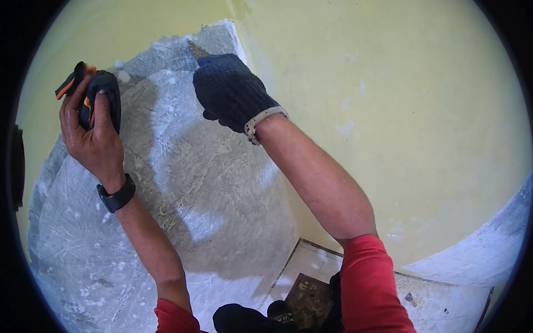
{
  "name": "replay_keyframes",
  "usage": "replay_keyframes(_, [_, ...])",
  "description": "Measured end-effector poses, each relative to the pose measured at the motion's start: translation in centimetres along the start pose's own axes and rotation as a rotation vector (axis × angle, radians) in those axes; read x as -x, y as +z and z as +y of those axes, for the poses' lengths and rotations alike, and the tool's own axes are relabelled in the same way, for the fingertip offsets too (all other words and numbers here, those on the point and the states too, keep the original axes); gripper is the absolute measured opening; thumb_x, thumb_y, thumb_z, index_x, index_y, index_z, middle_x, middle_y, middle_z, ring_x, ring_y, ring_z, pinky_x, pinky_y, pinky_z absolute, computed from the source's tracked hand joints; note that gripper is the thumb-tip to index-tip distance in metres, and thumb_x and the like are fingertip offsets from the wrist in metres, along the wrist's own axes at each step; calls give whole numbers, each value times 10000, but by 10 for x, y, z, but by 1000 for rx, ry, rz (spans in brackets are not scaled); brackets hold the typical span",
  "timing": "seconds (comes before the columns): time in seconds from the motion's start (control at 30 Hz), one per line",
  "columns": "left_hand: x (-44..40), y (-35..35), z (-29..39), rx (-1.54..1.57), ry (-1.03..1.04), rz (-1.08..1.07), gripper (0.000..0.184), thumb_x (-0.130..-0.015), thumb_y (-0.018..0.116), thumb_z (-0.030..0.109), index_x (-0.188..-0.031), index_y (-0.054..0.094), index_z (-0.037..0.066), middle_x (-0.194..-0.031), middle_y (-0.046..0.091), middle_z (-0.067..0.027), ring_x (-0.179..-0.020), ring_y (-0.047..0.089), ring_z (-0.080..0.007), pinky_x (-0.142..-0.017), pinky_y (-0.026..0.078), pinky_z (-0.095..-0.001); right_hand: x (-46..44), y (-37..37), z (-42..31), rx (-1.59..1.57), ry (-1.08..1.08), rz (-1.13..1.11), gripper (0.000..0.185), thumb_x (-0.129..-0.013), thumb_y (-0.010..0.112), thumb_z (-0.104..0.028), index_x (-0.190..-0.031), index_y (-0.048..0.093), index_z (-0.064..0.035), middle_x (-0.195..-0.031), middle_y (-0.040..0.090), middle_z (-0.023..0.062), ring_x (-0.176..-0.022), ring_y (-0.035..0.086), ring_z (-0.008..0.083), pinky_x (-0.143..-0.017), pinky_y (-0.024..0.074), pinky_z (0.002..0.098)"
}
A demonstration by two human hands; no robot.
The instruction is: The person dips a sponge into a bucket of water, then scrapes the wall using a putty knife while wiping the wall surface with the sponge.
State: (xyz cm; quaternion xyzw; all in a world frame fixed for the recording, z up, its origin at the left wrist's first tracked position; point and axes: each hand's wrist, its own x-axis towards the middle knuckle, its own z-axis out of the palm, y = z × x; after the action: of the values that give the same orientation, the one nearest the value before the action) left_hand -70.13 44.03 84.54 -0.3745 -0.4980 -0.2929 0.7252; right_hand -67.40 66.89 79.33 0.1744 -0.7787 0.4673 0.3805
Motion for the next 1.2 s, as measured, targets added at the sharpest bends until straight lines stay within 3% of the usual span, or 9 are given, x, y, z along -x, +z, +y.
replay_keyframes(0.13, [0,0,10,42,-128,-3,255,-857,655,46,-1111,678,60,-1126,654,-86,-1038,624,-183,-916,493,-316,-17,-16,18,532,-503,-97,247,-912,490,-190,-1041,589,-5,-769,598,77,-502,526,118,-415,429,270])
replay_keyframes(0.17, [0,1,8,50,-132,0,258,-857,657,48,-1113,678,63,-1127,654,-85,-1037,624,-183,-916,492,-315,-13,-20,17,157,-72,-124,303,-913,482,-195,-1132,595,-20,-766,599,87,-502,525,119,-422,426,279])
replay_keyframes(0.27, [1,2,6,62,-105,33,249,-821,693,62,-1070,693,69,-1075,667,-83,-979,638,-200,-870,497,-321,6,-18,-13,-336,396,9,366,-912,472,-199,-1229,588,-56,-765,594,98,-496,513,113,-413,403,279])
replay_keyframes(0.33, [-1,-1,4,61,-47,41,240,-785,728,74,-1024,708,73,-1021,681,-82,-922,652,-217,-824,502,-327,5,-24,22,108,103,-75,405,-937,490,-241,-1301,558,-77,-824,622,116,-547,539,136,-497,458,297])
replay_keyframes(0.4, [0,-4,2,14,-32,-23,251,-767,734,75,-1017,707,82,-1020,683,-79,-914,651,-226,-823,494,-339,-3,-24,42,426,-332,93,349,-962,482,-243,-1209,584,-17,-1103,656,165,-959,644,328,-837,521,400])
replay_keyframes(0.43, [0,-4,3,-7,15,-16,259,-757,735,85,-1014,704,92,-1017,684,-75,-924,645,-234,-845,471,-358,-1,-25,44,449,-240,92,350,-965,467,-258,-1201,596,-34,-1207,625,158,-1062,611,339,-923,483,394])
replay_keyframes(0.83, [2,-1,4,-115,-18,-73,260,-763,725,105,-1022,704,110,-1040,676,-79,-955,634,-237,-879,442,-367,-13,-13,54,791,-523,249,277,-901,552,-172,-1126,629,-31,-1102,672,148,-930,652,330,-848,522,392])
replay_keyframes(1.13, [3,-5,7,-262,24,-178,269,-825,676,63,-1093,694,84,-1115,658,-100,-1033,630,-218,-893,488,-344,-9,-20,45,645,-273,261,217,-875,572,-149,-1043,661,-44,-1056,683,154,-949,649,325,-846,514,411])
replay_keyframes(1.2, [3,-4,6,-254,30,-165,271,-825,675,63,-1095,693,83,-1116,657,-103,-1034,630,-219,-891,489,-344,-21,-30,52,918,-488,211,242,-887,568,-171,-1071,668,-49,-1061,687,139,-955,647,322,-855,509,417])
